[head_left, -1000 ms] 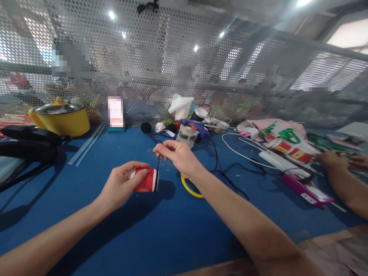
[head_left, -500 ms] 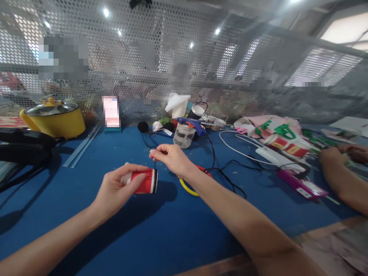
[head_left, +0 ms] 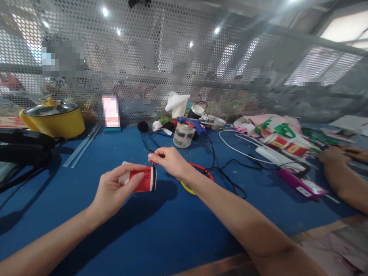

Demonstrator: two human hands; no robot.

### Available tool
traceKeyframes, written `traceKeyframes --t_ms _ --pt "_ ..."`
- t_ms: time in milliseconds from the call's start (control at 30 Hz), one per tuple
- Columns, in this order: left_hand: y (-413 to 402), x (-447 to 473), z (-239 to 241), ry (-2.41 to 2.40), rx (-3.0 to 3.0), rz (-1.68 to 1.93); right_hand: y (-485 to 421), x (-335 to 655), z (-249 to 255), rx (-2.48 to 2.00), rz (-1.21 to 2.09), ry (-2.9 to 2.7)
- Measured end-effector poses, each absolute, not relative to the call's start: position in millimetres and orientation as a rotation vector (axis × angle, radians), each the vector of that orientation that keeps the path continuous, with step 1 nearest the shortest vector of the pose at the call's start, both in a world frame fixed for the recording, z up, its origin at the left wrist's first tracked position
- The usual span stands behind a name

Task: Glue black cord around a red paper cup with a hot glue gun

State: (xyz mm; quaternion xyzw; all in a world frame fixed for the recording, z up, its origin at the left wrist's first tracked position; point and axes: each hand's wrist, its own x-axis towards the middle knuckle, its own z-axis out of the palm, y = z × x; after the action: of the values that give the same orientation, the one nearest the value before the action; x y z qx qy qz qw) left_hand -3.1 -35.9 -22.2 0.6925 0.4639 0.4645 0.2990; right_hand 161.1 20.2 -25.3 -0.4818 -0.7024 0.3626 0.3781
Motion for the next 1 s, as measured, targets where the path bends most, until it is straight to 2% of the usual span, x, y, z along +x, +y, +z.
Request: traceKeyframes --t_ms 300,500,667,867,1000 --pt "-35 -1 -21 1.254 1.601 1.279 14 157 -25 -1.330 1.019 -1.804" --pt "-31 2 -21 1.083 1.145 1.272 19 157 -29 -1.404 0.847 -1.904" --pt "-28 2 -20 1.069 1.059 1.284 23 169 -20 -1.450 0.672 -1.862" --pt "-25 0 -25 1.097 1.112 1.305 -3 172 0 -1.181 1.159 -1.937" --pt "-25 -1 -27 1.123 1.165 1.295 -16 168 -2 -1.215 1.108 -1.973"
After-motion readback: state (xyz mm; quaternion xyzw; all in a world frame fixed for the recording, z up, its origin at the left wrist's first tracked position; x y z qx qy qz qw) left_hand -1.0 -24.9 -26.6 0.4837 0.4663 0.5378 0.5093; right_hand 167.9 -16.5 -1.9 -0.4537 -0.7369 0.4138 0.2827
